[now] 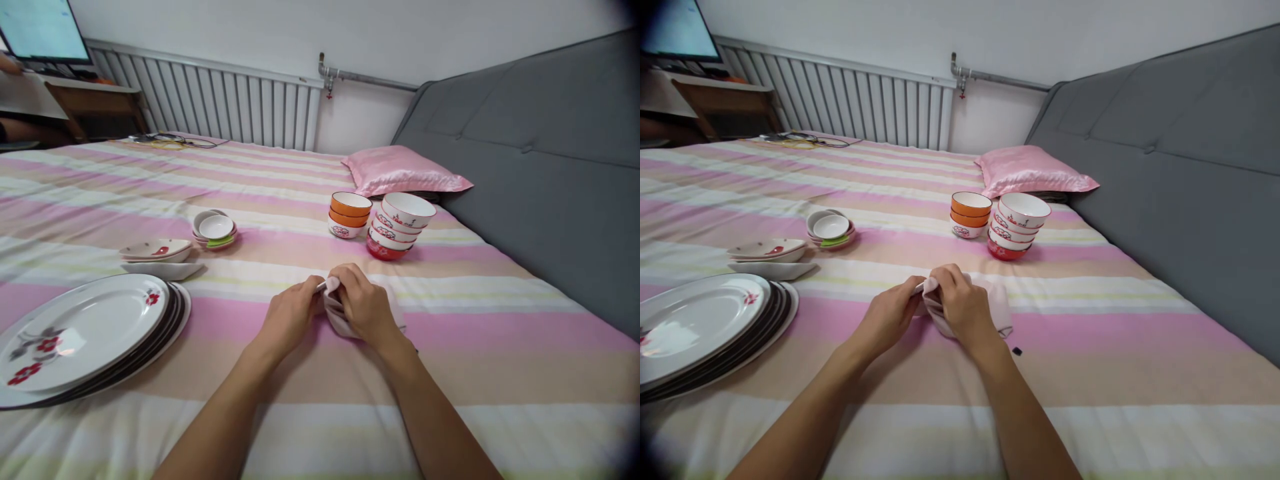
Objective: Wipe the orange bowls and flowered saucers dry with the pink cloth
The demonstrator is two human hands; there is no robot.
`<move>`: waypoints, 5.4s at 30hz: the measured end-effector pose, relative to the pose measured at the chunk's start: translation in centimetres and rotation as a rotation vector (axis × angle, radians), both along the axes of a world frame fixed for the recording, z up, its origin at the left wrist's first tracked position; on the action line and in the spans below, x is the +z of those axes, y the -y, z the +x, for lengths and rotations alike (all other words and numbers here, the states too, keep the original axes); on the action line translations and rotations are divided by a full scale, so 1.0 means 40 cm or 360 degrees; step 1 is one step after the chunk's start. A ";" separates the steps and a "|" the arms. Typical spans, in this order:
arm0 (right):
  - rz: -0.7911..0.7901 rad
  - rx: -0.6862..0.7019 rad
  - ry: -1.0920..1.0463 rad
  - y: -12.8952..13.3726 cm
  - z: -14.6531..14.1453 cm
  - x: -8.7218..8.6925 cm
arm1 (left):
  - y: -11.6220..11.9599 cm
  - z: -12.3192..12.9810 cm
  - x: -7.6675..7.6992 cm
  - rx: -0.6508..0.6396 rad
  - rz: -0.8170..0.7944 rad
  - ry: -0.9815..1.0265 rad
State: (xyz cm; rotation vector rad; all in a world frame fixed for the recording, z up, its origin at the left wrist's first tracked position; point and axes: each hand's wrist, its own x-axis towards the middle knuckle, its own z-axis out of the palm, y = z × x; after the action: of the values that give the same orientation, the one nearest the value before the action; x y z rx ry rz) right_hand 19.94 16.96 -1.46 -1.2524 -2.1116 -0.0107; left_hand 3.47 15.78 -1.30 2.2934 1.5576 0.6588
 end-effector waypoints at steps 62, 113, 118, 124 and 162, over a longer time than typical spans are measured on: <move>-0.1014 0.0096 -0.2244 -0.038 -0.020 -0.038 | -0.011 0.001 -0.007 -0.0105 -0.0104 0.0756; -0.0339 0.0180 -0.0741 -0.047 0.031 -0.036 | -0.010 -0.005 -0.005 -0.0039 -0.0169 0.0092; -0.0433 0.0117 -0.0898 -0.058 0.031 -0.058 | -0.009 -0.003 0.002 0.0003 -0.0219 0.0125; -0.0584 -0.0103 -0.1194 -0.061 0.008 -0.088 | -0.023 -0.013 -0.015 0.0127 -0.0293 0.0460; -0.0347 0.0727 -0.0240 -0.013 -0.037 -0.047 | -0.033 0.012 -0.032 0.0392 -0.0867 0.2338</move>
State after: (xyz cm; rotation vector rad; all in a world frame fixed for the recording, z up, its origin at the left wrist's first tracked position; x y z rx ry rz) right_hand 18.47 17.48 -3.32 -0.8283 -2.2594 0.5091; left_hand 3.95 17.11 -2.59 0.7158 0.9794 1.3056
